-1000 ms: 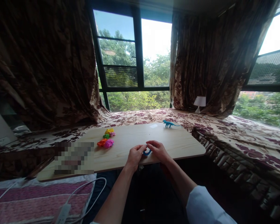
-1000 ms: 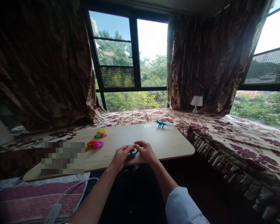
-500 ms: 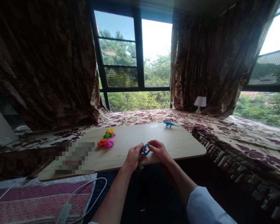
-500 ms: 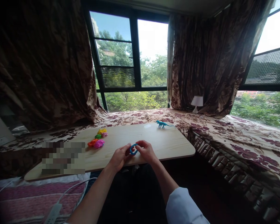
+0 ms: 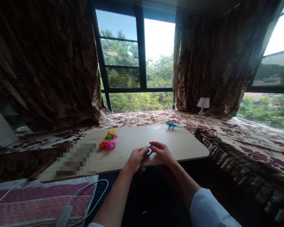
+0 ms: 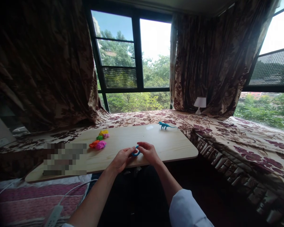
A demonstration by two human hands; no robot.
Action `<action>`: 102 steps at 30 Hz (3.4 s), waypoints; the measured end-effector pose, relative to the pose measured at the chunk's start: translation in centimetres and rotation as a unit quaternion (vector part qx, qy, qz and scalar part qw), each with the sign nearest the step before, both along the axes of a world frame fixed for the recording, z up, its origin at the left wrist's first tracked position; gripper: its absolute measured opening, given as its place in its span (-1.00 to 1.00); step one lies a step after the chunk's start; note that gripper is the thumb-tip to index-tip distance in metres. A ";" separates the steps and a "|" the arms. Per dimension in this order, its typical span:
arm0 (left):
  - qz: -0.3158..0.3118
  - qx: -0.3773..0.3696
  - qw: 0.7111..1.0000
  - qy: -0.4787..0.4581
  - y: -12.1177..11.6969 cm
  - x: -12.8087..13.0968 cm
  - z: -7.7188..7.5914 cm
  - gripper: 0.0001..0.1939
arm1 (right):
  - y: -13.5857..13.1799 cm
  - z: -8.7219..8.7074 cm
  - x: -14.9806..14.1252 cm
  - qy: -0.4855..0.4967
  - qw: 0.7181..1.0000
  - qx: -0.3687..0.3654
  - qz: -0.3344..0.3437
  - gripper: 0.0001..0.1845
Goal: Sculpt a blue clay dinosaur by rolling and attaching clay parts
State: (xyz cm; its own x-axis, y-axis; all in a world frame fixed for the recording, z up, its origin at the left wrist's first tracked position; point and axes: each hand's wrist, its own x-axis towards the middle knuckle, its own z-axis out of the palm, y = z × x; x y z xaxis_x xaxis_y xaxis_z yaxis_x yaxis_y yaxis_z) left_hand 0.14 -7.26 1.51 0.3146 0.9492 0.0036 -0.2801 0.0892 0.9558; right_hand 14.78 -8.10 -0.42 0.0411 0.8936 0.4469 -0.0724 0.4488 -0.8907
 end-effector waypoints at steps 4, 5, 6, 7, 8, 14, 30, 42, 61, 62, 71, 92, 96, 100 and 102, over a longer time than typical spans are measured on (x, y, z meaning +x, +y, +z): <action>0.002 -0.006 1.000 -0.003 -0.1 0.1 0.2 -0.68 | 0.0 0.0 -0.1 0.012 1.000 0.000 0.001 -0.69; 0.002 -0.006 1.000 -0.002 -0.1 0.1 0.3 -0.68 | 0.0 0.0 -0.1 0.013 1.000 0.001 0.002 -0.71; 0.003 -0.005 1.000 -0.001 -0.1 0.2 0.3 -0.68 | 0.0 0.0 -0.1 0.013 1.000 0.001 0.003 -0.71; 0.004 -0.004 1.000 -0.001 -0.1 0.2 0.2 -0.69 | 0.0 0.0 -0.1 0.012 1.000 0.001 0.004 -0.72; 0.005 -0.003 1.000 -0.002 -0.1 0.2 0.2 -0.70 | 0.0 0.0 -0.1 0.011 1.000 0.000 0.004 -0.73; 0.005 -0.002 1.000 -0.019 0.0 -0.1 -0.1 -0.71 | -0.1 0.2 -0.1 0.009 1.000 -0.007 0.001 -0.66; -0.009 -0.012 0.999 -0.041 0.3 -0.4 -0.6 -0.71 | -0.2 0.3 -0.1 -0.013 1.000 0.003 -0.011 -0.70; 0.010 -0.009 0.998 -0.055 0.6 -0.3 -0.8 -0.75 | -0.1 0.2 0.0 -0.004 1.000 -0.001 -0.013 -0.64; 0.049 0.013 0.998 -0.048 0.5 0.1 -0.9 -0.65 | -0.3 0.4 -0.3 -0.003 1.000 -0.011 -0.006 -0.69; 0.054 0.015 0.997 -0.050 0.5 0.2 -1.0 -0.65 | -0.4 0.5 -0.2 -0.003 1.000 -0.013 -0.007 -0.66; 0.080 0.024 0.993 -0.080 0.3 0.3 -0.8 -0.69 | -0.2 0.3 -0.3 0.000 1.000 -0.022 -0.009 -0.65; 0.100 -0.048 0.990 -0.092 0.3 0.7 0.0 -0.77 | -0.3 0.4 -0.3 -0.017 0.999 -0.015 -0.035 -0.64; 0.100 -0.102 0.984 -0.103 1.4 0.4 0.2 -0.84 | 0.3 0.2 0.5 -0.034 0.997 -0.029 -0.067 -0.56; 0.084 -0.138 0.981 -0.110 3.1 0.1 0.5 -0.84 | 2.5 0.6 4.5 -0.088 0.985 -0.035 -0.145 -0.60; 0.081 -0.142 0.980 -0.111 3.7 0.1 0.8 -0.83 | 4.0 1.5 7.8 -0.130 0.969 -0.031 -0.206 -0.62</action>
